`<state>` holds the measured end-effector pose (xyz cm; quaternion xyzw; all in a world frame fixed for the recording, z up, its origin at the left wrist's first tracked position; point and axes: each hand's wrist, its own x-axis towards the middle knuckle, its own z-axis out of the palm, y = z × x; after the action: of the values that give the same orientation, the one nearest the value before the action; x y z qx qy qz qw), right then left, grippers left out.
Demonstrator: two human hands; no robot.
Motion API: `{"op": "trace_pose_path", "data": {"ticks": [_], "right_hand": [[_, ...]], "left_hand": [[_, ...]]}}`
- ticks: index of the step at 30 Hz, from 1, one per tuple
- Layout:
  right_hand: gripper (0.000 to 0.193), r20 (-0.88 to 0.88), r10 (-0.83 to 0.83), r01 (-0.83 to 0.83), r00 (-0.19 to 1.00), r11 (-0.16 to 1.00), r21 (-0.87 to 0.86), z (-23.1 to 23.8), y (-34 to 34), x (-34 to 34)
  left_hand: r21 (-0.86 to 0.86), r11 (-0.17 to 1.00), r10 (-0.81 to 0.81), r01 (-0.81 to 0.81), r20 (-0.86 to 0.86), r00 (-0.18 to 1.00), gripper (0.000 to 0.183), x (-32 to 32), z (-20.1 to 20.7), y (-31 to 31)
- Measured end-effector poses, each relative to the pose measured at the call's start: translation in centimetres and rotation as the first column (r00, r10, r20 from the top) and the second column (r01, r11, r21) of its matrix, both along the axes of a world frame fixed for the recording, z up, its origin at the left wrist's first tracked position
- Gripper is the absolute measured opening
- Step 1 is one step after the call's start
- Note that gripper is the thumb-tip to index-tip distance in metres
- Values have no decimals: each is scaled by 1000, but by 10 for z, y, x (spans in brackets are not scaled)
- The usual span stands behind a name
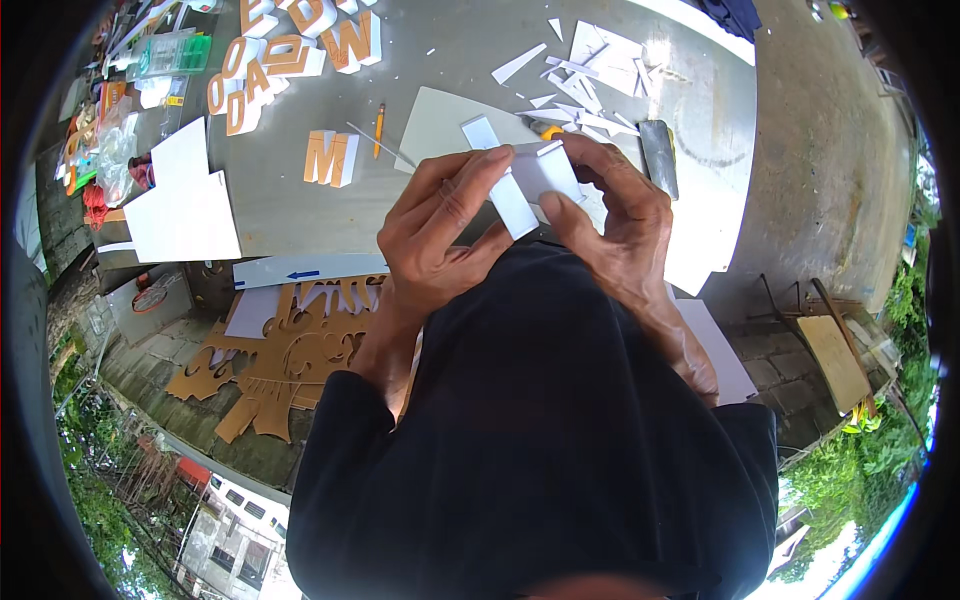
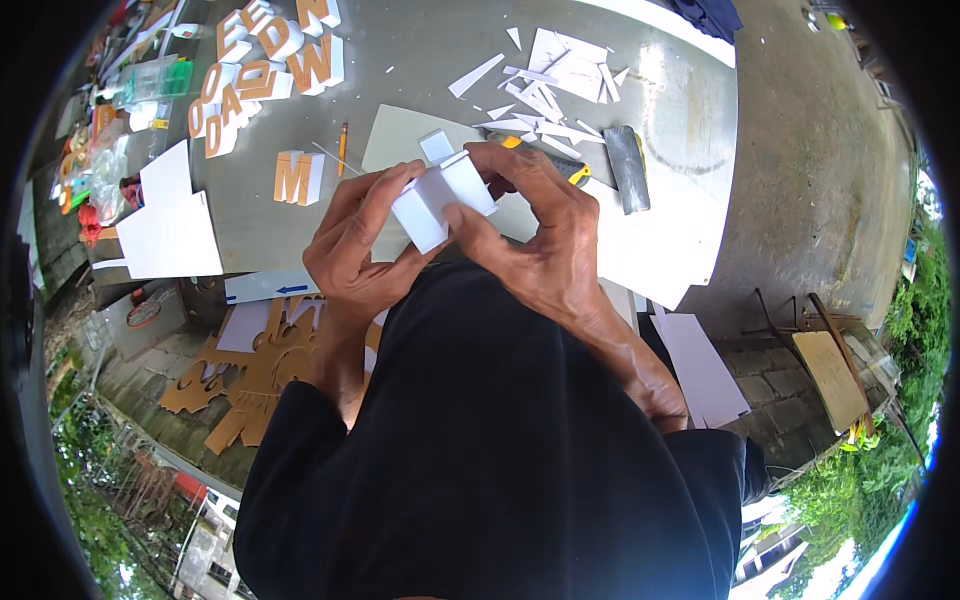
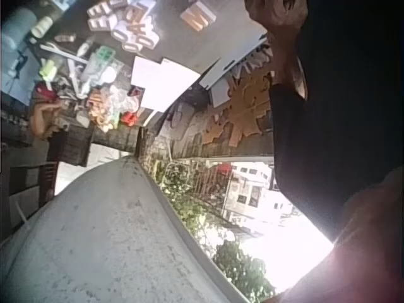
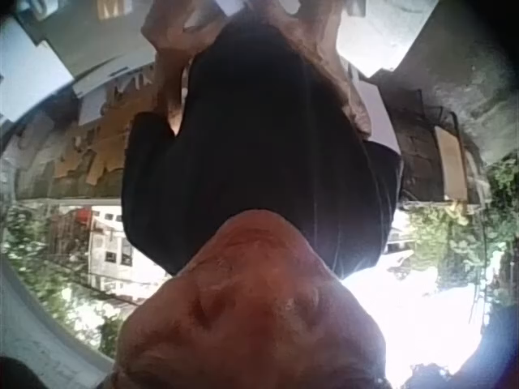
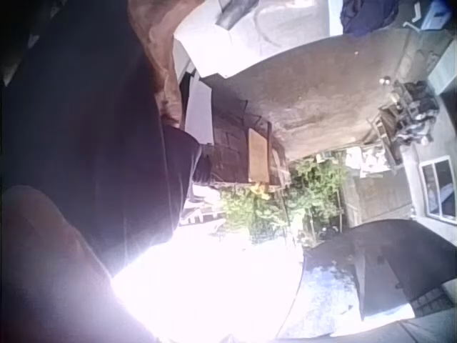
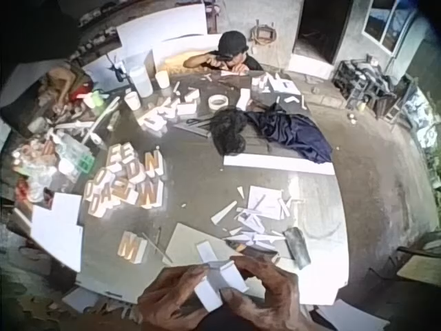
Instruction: Cutting out and preparing vinyl or foam letters using a utility knife and a template.
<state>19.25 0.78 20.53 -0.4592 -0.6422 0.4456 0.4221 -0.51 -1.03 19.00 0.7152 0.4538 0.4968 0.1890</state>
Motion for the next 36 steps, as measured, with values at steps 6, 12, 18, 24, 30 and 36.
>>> {"op": "trace_pose_path", "data": {"ticks": [6,12,18,24,30,36], "right_hand": [[33,13,-194,194,981,981,-25,-1,-5,-13],[33,107,-232,228,967,972,53,0,-6,-14],[37,137,-164,163,977,986,13,3,0,-7],[82,-284,306,-354,909,925,-135,-6,23,24],[77,-157,314,-342,936,916,-209,-7,22,27],[52,-43,218,-222,975,969,-112,-15,21,19]], "left_hand": [[23,1000,13,-12,-38,999,68,6,-1,0],[46,999,6,-4,-43,999,69,8,-3,0],[-77,996,-34,38,57,998,70,3,-5,2],[-246,953,-76,175,364,928,74,-3,-13,-2],[-294,930,-86,220,408,909,76,-4,-11,-4],[-520,793,110,318,636,764,71,2,-5,-7]]}}
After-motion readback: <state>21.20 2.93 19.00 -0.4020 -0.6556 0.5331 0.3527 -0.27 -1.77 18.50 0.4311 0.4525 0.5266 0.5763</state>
